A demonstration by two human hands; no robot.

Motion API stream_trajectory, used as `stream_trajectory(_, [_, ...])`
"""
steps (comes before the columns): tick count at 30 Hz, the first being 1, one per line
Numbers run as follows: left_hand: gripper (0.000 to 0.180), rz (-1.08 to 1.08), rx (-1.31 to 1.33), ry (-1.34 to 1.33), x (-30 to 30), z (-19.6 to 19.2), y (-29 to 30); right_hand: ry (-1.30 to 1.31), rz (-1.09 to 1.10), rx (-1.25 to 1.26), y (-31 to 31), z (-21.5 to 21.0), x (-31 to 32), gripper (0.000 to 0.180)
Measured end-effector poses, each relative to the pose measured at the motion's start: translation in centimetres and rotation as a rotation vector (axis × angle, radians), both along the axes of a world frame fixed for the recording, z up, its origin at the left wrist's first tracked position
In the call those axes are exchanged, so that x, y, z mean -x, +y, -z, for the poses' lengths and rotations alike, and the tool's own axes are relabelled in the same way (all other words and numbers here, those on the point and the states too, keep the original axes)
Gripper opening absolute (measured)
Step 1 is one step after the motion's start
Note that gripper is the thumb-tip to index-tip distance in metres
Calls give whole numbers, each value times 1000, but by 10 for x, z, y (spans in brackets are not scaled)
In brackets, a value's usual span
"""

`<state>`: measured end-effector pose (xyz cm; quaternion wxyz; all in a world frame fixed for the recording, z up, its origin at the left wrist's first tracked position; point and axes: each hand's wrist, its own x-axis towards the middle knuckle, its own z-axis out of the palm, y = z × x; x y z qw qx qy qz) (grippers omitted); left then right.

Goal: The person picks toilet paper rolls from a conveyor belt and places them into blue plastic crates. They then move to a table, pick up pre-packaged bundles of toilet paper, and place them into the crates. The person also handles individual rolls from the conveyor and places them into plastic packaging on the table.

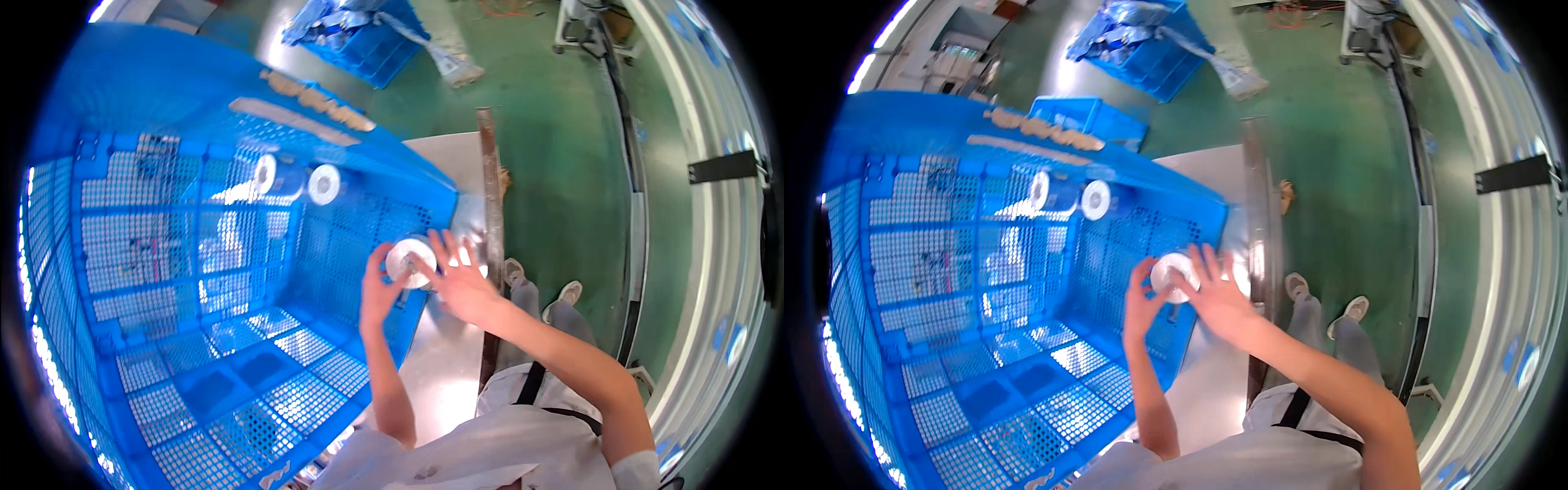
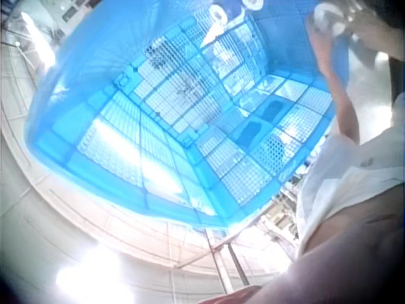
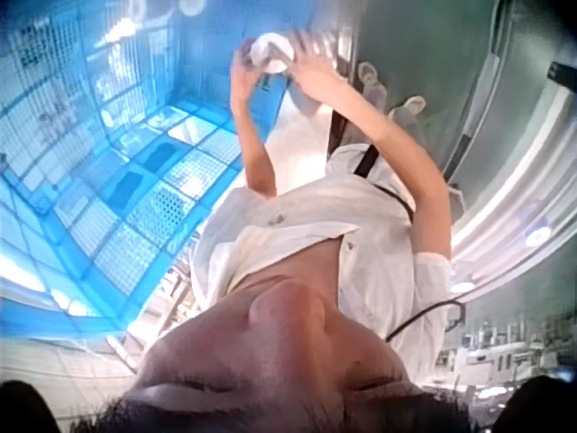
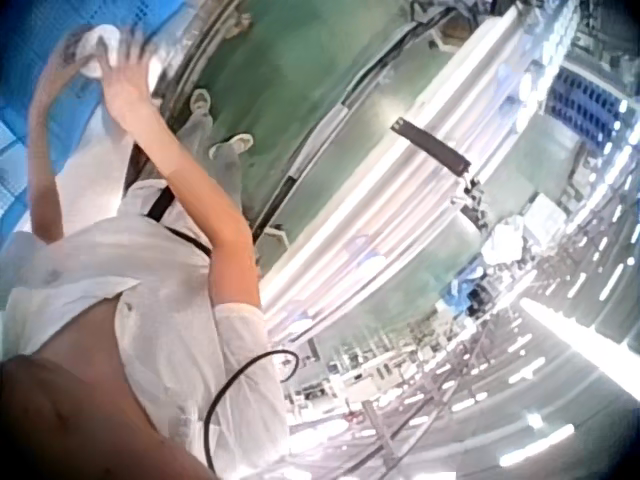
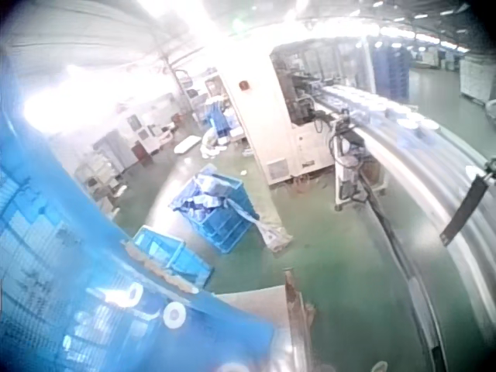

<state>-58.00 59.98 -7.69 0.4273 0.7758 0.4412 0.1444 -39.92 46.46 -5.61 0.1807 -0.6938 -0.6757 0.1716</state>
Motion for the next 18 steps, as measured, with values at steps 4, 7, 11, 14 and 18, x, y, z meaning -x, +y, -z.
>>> stream_trajectory(4, [53,33,429,-143,-25,-5,76,74,3,166,58,30,21,127])
stream_trajectory(7, [52,83,-261,-8,-41,22,148,-55,127,176,79,64,44,57])
stream_trajectory(11, [72,-19,-921,203,15,96,268,8,32,113,63,49,52,53])
stream_trajectory(14, [99,-130,-1053,500,23,135,338,170,-59,-154,6,-15,3,99])
stream_trajectory(18, [99,-187,-879,630,-25,148,294,489,218,-276,-111,-109,-61,104])
